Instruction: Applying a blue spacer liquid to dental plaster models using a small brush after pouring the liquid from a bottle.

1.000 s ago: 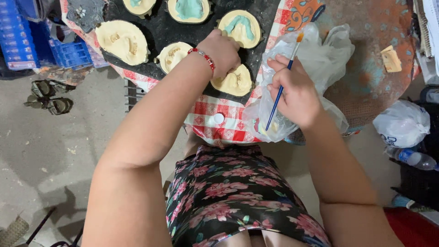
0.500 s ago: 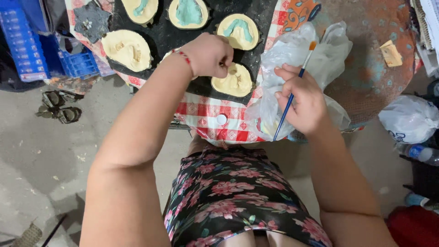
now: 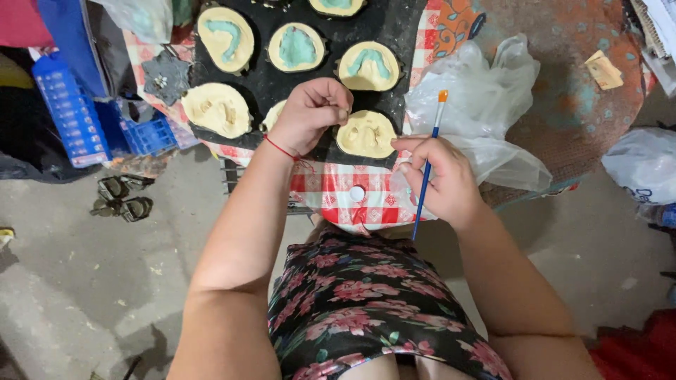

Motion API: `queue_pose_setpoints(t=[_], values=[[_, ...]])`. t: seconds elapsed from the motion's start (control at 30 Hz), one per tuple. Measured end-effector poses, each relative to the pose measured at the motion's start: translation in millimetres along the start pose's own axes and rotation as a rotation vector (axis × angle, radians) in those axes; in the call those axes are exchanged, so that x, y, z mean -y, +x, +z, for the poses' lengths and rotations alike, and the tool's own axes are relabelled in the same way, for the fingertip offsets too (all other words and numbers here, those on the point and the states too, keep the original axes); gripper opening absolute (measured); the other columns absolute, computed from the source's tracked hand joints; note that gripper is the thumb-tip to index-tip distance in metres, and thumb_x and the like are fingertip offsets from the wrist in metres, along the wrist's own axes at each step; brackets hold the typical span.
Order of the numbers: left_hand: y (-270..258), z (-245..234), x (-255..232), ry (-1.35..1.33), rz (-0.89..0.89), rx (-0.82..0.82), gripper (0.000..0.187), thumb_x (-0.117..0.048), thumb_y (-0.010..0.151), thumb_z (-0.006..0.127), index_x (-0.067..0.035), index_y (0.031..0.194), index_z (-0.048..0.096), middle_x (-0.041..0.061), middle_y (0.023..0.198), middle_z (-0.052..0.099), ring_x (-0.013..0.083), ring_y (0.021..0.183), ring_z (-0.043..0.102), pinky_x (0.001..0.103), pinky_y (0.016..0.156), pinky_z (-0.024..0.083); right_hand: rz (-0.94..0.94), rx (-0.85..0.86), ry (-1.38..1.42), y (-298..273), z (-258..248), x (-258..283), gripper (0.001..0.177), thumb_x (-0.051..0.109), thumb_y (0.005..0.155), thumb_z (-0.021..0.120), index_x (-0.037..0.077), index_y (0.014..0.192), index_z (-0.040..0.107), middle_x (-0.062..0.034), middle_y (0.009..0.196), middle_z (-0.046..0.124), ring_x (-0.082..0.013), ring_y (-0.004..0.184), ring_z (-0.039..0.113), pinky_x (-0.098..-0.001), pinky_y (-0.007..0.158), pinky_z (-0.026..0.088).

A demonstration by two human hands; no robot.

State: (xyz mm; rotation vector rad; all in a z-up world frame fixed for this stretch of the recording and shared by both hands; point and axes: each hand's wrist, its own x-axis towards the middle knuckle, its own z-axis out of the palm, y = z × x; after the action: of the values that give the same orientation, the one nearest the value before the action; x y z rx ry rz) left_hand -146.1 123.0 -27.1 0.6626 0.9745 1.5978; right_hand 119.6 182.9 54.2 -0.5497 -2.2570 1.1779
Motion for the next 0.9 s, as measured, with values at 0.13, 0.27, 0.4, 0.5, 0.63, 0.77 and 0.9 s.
queue_pose_setpoints(t=[0.13,0.27,0.4,0.5,0.63,0.77,0.9], values=[[-8,-5,-3,-0.167,-0.053,-0.072,0.014,0.013,0.079,0.07,0.006,0.09,0.067,0.012,0.077,0.069,0.0163,0.064,0.07,0.029,0.062,0.065,0.012,-0.044,0.001,2,6,7,0.025,0.004,0.096,0.073,0.007,0.084,0.051,-0.019,0.114,0.078,-0.0413,0.11,0.071,-0.048,0.091,0.054],[-14,-6,-8,-0.152,-0.085,-0.117,0.012,0.011,0.079,0.068,0.005,0.09,0.067,0.01,0.077,0.064,0.0134,0.062,0.063,0.03,0.059,0.066,0.027,-0.048,0.001,3,9,8,0.024,0.006,0.097,0.073,0.007,0.085,0.052,-0.0176,0.114,0.078,-0.0398,0.109,0.072,-0.0473,0.091,0.054],[-19,-7,-10,0.118,-0.101,-0.161,0.015,0.01,0.077,0.059,0.004,0.085,0.07,0.006,0.071,0.057,0.0116,0.055,0.063,0.026,0.054,0.065,0.037,-0.043,0.002,-3,7,4,0.024,0.004,0.097,0.072,0.006,0.085,0.051,-0.018,0.113,0.078,-0.0398,0.108,0.072,-0.0477,0.09,0.054],[-12,-7,-10,0.514,0.009,-0.07,0.018,0.005,0.077,0.06,-0.002,0.082,0.075,0.009,0.075,0.058,0.0199,0.062,0.067,0.03,0.059,0.062,0.026,-0.023,-0.008,-5,0,0,0.024,0.004,0.097,0.071,0.007,0.085,0.051,-0.0176,0.112,0.078,-0.0404,0.106,0.072,-0.0484,0.089,0.054],[-4,-4,9,1.087,0.115,0.113,0.008,-0.006,0.083,0.068,-0.008,0.086,0.075,0.012,0.086,0.063,0.0387,0.082,0.069,0.046,0.074,0.06,0.008,-0.007,-0.039,-10,-11,-5,0.023,0.003,0.098,0.07,0.008,0.086,0.051,-0.0152,0.112,0.079,-0.0398,0.107,0.073,-0.0475,0.09,0.054],[-9,7,14,1.366,0.076,0.188,0.005,-0.013,0.084,0.071,-0.011,0.088,0.073,0.01,0.09,0.067,0.0396,0.082,0.072,0.05,0.076,0.062,0.005,0.009,-0.041,-12,-22,-7,0.023,0.003,0.098,0.07,0.008,0.087,0.051,-0.0154,0.113,0.078,-0.0407,0.106,0.072,-0.0473,0.09,0.053],[-16,15,14,1.602,0.116,0.291,0.017,-0.013,0.087,0.068,-0.013,0.103,0.062,0.01,0.092,0.067,0.0376,0.08,0.073,0.05,0.072,0.06,-0.019,0.01,-0.066,-16,-32,-7,0.024,0.002,0.098,0.071,0.008,0.086,0.051,-0.0158,0.112,0.078,-0.0413,0.106,0.072,-0.0469,0.09,0.054]])
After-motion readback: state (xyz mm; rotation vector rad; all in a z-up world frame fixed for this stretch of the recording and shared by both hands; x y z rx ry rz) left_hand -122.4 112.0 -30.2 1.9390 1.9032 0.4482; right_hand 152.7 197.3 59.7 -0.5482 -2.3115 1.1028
